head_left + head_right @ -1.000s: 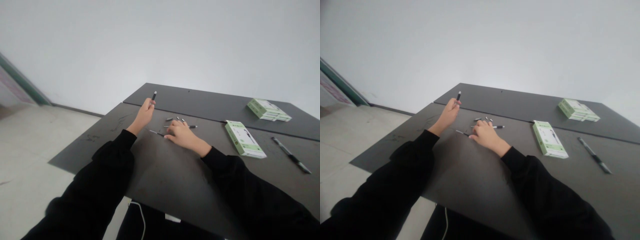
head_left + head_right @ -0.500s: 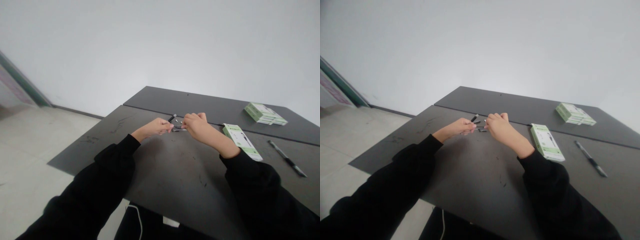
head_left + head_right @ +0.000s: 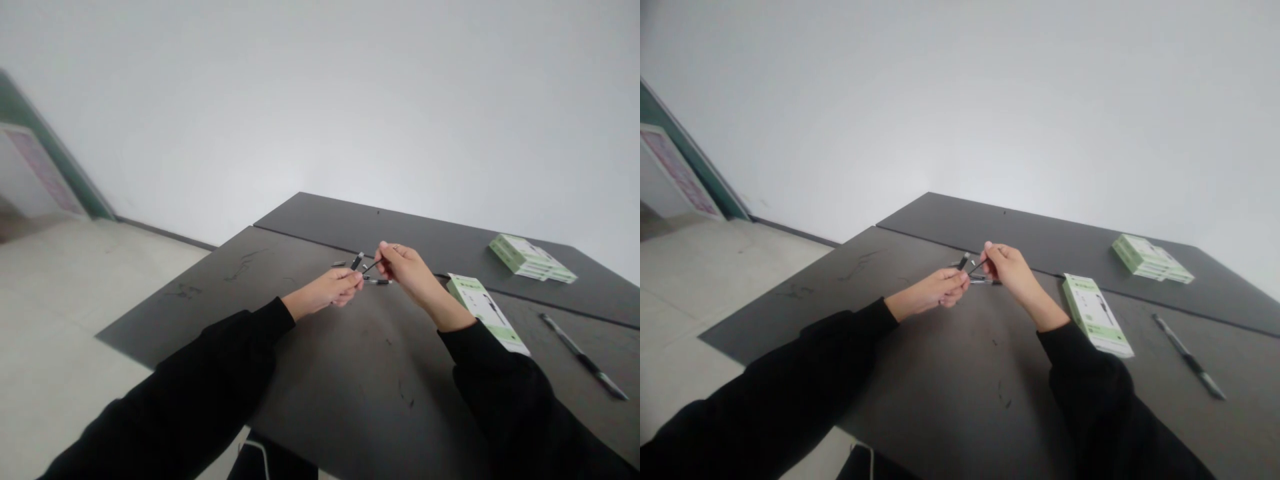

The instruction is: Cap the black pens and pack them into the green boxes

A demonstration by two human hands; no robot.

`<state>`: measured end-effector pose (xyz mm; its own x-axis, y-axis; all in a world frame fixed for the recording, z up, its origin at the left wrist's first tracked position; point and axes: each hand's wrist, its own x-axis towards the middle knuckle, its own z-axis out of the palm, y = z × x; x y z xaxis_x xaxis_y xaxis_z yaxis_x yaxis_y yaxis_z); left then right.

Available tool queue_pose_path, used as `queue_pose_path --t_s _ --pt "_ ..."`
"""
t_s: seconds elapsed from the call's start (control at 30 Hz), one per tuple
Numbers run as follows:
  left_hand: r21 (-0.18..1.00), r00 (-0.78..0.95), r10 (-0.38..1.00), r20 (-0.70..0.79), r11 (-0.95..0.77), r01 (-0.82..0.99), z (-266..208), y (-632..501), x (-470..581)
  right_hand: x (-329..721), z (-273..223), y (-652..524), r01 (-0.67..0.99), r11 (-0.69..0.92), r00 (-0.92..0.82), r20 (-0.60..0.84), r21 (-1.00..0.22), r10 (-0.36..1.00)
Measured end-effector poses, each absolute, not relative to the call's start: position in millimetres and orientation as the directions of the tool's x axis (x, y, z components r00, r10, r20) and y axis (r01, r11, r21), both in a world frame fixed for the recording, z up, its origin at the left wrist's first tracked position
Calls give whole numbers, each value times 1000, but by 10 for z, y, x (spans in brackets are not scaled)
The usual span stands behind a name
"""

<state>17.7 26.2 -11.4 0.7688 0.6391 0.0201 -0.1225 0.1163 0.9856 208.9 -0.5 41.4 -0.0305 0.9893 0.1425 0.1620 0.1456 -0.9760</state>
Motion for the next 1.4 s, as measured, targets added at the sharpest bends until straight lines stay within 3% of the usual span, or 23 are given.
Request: queue_pose_path --t_s 0.13,0.23,0.4,0.53,1.13,1.4 --pt "975 788 613 55 137 -175 -73 286 150 2221 582 -50 121 259 241 281 -958 929" --pt "975 830 555 57 147 -166 -78 341 115 2317 730 -112 141 362 316 389 -921 866" --pt "980 900 435 22 169 -106 -78 339 94 2305 785 -156 220 408 286 458 -886 842" --pt "981 909 417 -8 181 -74 -46 316 73 2284 737 -128 265 390 255 455 -882 853" --pt "941 970 238 -52 336 -32 -60 366 -1 2306 750 -157 127 380 69 390 -916 918" --pt "925 979 197 -43 378 -36 -40 357 -6 2284 760 -184 169 405 4 412 -898 911"
